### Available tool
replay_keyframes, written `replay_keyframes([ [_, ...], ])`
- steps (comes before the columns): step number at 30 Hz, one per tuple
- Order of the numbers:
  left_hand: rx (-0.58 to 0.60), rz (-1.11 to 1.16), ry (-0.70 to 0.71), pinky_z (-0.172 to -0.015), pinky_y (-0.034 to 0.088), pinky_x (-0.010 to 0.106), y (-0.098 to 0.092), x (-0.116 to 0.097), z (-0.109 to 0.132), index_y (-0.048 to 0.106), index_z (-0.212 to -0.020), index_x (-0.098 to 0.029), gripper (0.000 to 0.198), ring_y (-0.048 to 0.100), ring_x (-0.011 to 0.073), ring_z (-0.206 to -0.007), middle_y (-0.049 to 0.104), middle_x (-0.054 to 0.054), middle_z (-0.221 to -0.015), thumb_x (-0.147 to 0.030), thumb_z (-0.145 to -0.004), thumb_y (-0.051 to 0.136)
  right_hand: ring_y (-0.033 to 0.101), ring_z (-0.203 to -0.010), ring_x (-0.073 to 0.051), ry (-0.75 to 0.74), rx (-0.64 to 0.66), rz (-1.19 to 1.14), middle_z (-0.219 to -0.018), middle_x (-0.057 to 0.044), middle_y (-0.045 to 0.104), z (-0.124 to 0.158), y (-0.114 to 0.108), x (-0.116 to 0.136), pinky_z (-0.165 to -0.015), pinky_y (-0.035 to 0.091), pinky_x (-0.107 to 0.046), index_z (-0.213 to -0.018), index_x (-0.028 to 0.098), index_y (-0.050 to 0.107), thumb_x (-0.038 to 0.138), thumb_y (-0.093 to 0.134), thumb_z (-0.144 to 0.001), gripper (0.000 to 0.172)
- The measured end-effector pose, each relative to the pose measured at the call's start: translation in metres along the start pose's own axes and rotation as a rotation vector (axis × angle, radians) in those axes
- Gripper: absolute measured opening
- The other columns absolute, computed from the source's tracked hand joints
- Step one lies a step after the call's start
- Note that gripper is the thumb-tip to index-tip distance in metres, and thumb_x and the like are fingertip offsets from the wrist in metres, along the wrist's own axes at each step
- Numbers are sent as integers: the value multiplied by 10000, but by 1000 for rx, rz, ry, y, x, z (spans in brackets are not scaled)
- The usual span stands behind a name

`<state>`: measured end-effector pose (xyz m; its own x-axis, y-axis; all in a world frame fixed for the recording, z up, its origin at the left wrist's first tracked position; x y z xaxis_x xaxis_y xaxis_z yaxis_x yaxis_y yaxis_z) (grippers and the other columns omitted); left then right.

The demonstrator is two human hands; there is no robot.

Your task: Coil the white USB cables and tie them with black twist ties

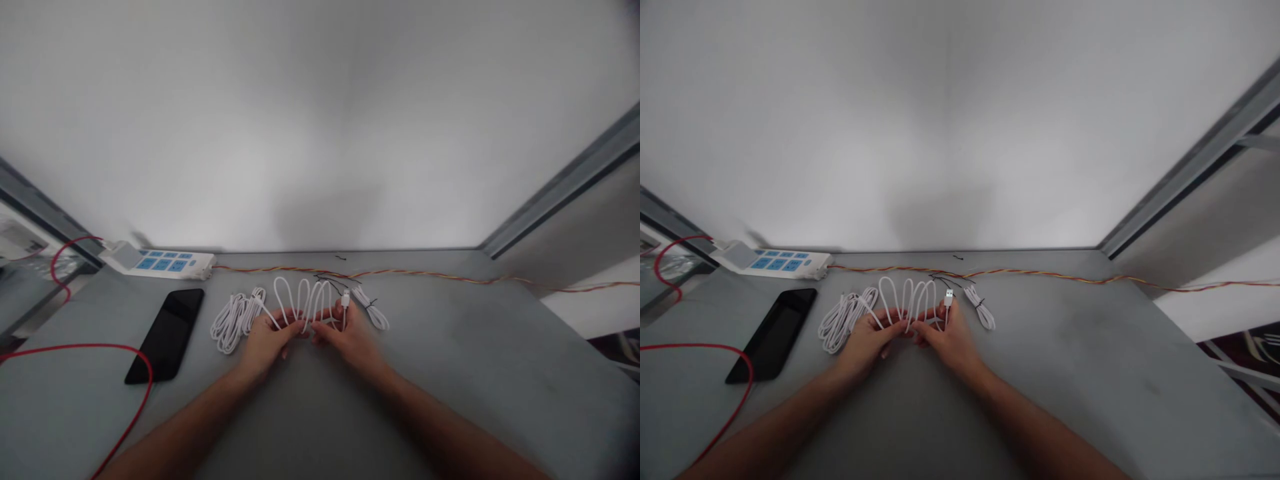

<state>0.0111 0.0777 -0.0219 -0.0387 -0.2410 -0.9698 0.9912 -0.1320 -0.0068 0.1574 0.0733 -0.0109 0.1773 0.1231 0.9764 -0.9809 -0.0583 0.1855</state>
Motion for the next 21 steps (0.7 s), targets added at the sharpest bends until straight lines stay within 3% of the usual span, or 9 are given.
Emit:
replay_keyframes([
  [5, -22, -144, -5, -333, 337, 183, 2, 3, 2, 654, -941, -140, 368, 640, 167, -562, 719, 57, -740, -401, -688, 712, 642, -549, -129, 5, -12, 34, -766, 47, 623, 1, 2, -3, -501, 517, -260, -785, 243, 314, 309, 766, -632, 481],
  [9, -22, -86, -33, -381, 359, 189, 5, 3, 5, 640, -980, -151, 392, 677, 199, -676, 739, 74, -837, -383, -675, 724, 614, -519, -121, -16, -52, 51, -721, 65, 594, -1, -4, -1, -499, 507, -265, -775, 245, 325, 300, 740, -647, 438],
  [15, 96, -71, -42, -449, 374, 202, 11, 2, 4, 716, -935, -136, 336, 608, 143, -587, 726, 65, -753, -351, -677, 717, 596, -488, -120, -23, -76, 76, -710, 58, 604, -4, -9, 2, -484, 498, -273, -773, 247, 336, 299, 710, -671, 392],
  [21, 121, -70, -42, -393, 338, 183, 13, 3, 3, 691, -1030, -137, 428, 668, 201, -720, 732, 87, -810, -414, -704, 708, 628, -502, -139, 14, -79, 71, -707, 50, 631, -3, -9, 2, -519, 531, -297, -777, 249, 320, 324, 720, -661, 423],
])
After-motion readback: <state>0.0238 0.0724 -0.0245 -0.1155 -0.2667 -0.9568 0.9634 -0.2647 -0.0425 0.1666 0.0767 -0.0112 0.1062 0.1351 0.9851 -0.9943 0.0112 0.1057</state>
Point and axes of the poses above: each hand's wrist, its own z-axis away from the middle knuckle, its own y-axis out of the palm, x = y × z, the point moved 8 cm from there along -z, towards the middle knuckle
